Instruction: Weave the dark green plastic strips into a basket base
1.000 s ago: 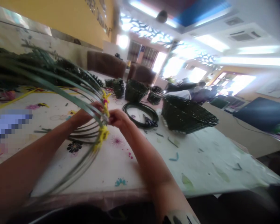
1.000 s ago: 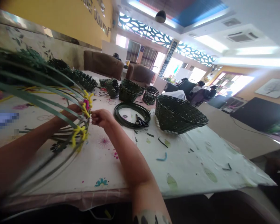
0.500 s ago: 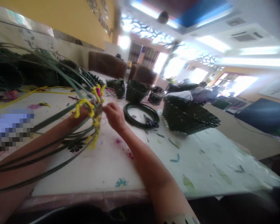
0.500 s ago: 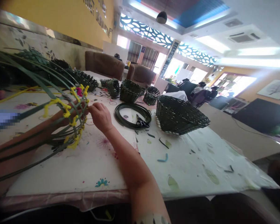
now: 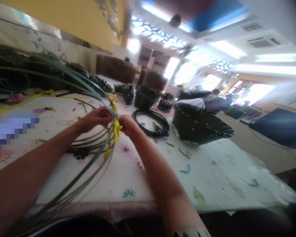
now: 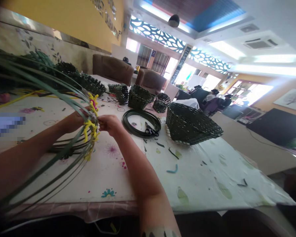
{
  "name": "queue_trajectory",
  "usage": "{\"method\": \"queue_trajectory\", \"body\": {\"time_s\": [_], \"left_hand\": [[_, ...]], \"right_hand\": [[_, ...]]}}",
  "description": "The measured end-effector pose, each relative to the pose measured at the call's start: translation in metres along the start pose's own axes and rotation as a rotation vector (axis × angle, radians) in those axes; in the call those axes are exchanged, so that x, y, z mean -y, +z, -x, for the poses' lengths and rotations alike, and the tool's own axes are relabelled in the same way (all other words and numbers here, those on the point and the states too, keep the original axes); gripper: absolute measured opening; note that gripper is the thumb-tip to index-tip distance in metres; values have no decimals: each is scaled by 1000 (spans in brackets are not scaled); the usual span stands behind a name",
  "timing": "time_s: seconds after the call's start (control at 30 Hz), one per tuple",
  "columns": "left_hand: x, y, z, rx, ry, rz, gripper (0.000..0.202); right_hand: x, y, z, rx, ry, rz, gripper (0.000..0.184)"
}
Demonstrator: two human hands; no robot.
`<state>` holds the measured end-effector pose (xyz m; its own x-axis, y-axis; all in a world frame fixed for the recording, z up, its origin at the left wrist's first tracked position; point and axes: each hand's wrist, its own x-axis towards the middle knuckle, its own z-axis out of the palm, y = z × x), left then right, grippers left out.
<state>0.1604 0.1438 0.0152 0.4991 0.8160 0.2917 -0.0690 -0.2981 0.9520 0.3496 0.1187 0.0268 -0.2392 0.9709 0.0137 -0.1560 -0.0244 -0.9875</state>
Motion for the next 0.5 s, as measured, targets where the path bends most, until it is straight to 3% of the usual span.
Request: {"method": "queue_trajectory", "body": {"time_s": [0.07, 0.17, 0.27, 0.37, 0.5], "left_hand": [[2, -3, 0, -27, 13, 53, 41], [7, -9, -3, -55, 48, 85, 37], [14, -15, -7, -54, 69, 113, 42], [22, -17, -10, -45, 78, 116, 52], [24, -15, -8, -25, 73, 53, 49]], "right_hand": [[1, 1, 3, -24, -145, 180, 12], [1, 3, 7, -112, -489, 548, 6], [-1, 2, 8, -96, -748, 915, 5], [-5, 0, 9, -107, -843, 1189, 8], [-6, 1, 10, -126, -785, 1312, 18]]}}
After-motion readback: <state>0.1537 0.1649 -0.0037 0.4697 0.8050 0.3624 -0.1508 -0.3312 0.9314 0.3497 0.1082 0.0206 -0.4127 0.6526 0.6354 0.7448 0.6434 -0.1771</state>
